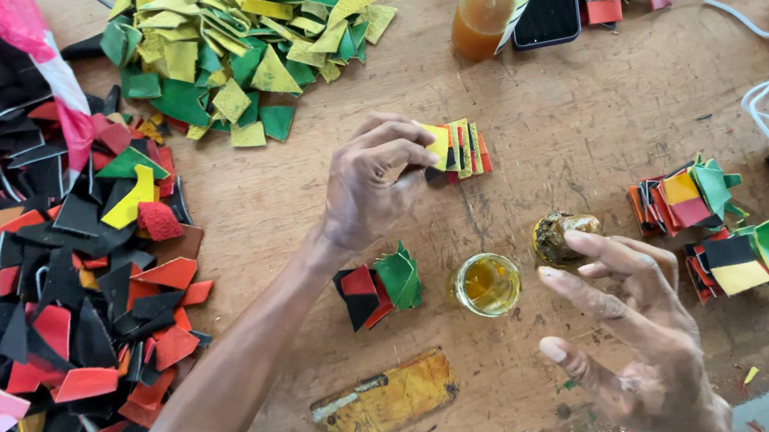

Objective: The person picks up small colored foam scraps one at a time from piles on the workbench, presses each piece into a small jar of liquid, and stacks the pieces into small piles. Scissors and a bottle sit on the table as the person continues stacking pieces.

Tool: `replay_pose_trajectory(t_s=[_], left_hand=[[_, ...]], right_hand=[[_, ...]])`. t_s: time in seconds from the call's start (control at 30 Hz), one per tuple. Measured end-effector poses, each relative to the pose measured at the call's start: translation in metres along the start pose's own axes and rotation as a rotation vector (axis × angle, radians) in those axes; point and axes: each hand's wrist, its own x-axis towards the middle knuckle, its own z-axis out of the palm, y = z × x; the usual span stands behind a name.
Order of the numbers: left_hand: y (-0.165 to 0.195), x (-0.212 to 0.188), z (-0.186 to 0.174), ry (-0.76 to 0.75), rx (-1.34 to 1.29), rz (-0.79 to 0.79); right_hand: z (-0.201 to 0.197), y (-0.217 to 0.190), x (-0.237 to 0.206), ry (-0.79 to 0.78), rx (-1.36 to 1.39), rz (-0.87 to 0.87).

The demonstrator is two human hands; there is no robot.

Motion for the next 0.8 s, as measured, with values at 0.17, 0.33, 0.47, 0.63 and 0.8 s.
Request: replay_pose_trajectory(t_s=[0.17, 0.33, 0.47, 0.63, 0.8], left_hand=[[-0.009, 0.006, 0.015, -0.065, 0.109, -0.017], [-0.006, 0.004, 0.018, -0.139, 0.205, -0.006], [0.001, 0.005, 0.017, -0.16, 0.241, 0.018], [0.014, 0.006, 0.01, -0.203, 0.275, 0.026], [0.021, 0.009, 0.004, -0.249, 0.21, -0.031]], right_hand=[[-0.012, 0.011, 0.003, 0.031, 0.005, 0.046], [-0.017, 0.011, 0.004, 0.053, 0.021, 0.054], [-0.02, 0.006, 0.004, 0.068, 0.05, 0.023], [-0.023, -0.002, 0.001, 0.056, 0.023, 0.006], [-0.023, -0.006, 0.0, 0.052, 0.006, -0.01]])
